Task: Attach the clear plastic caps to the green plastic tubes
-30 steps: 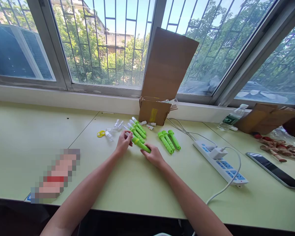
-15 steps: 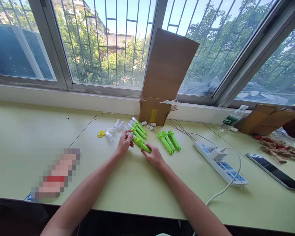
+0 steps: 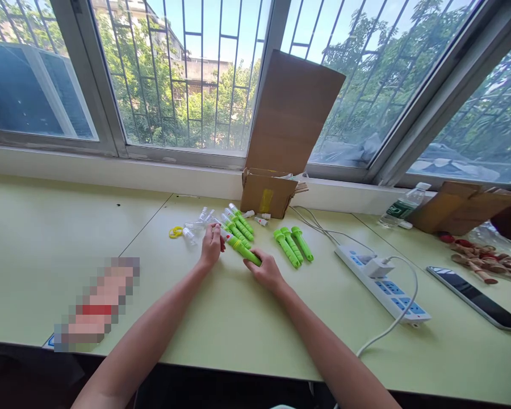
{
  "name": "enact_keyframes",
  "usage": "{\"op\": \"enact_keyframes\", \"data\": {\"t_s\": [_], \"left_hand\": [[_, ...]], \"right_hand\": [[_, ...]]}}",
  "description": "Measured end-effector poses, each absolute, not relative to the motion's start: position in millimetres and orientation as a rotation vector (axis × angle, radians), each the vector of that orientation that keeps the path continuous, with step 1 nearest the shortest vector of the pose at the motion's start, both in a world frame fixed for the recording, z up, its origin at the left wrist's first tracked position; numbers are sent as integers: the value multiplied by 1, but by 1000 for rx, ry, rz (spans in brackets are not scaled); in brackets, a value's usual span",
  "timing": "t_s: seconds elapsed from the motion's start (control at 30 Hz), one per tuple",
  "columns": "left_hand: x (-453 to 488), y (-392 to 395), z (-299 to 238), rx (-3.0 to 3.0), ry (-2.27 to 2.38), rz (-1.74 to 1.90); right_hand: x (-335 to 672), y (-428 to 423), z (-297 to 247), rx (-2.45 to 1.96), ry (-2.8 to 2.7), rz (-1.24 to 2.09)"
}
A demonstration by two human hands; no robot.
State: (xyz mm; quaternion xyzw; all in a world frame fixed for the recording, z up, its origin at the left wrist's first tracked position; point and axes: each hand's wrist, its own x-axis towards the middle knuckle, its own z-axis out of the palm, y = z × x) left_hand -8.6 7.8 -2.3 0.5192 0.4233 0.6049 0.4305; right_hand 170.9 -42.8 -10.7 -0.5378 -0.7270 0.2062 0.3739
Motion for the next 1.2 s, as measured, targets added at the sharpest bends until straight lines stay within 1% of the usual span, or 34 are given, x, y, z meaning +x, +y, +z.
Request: {"op": "enact_keyframes", "data": {"t_s": [0.1,0.23,0.3,0.37,0.53,0.67,0.77,0.87,1.0,1.2], "left_hand": [[-12,7,0,1406,1231,1582],[-16,5,5,1584,1600,1783],[-19,6,7,1651,1770,1824],[-22,8,7,1680,1971,1752],[-26,16,-3,1702,2325,1358],[-24,18,-11,1788,2375,1068],[-20,13,-11,1922,2341,971],[-15,7,-7,2036,2308,917],[-10,2,-5,2180,2219,935],[-10,5,-6,2212,2096,1067]], "right_hand": [[171,-43,-11,-1383,-1861,524],[171,-43,-10,-1397,-1853,529],[171,-44,-10,-1398,-1845,535],[171,-43,-10,-1394,-1836,542],[172,-42,-11,-1355,-1792,587],[173,-41,-10,-1330,-1674,707],[173,-41,-8,-1333,-1594,806],[172,-42,-8,-1319,-1591,798],[171,-42,-8,-1327,-1611,761],[171,-42,-6,-1365,-1609,779]]}}
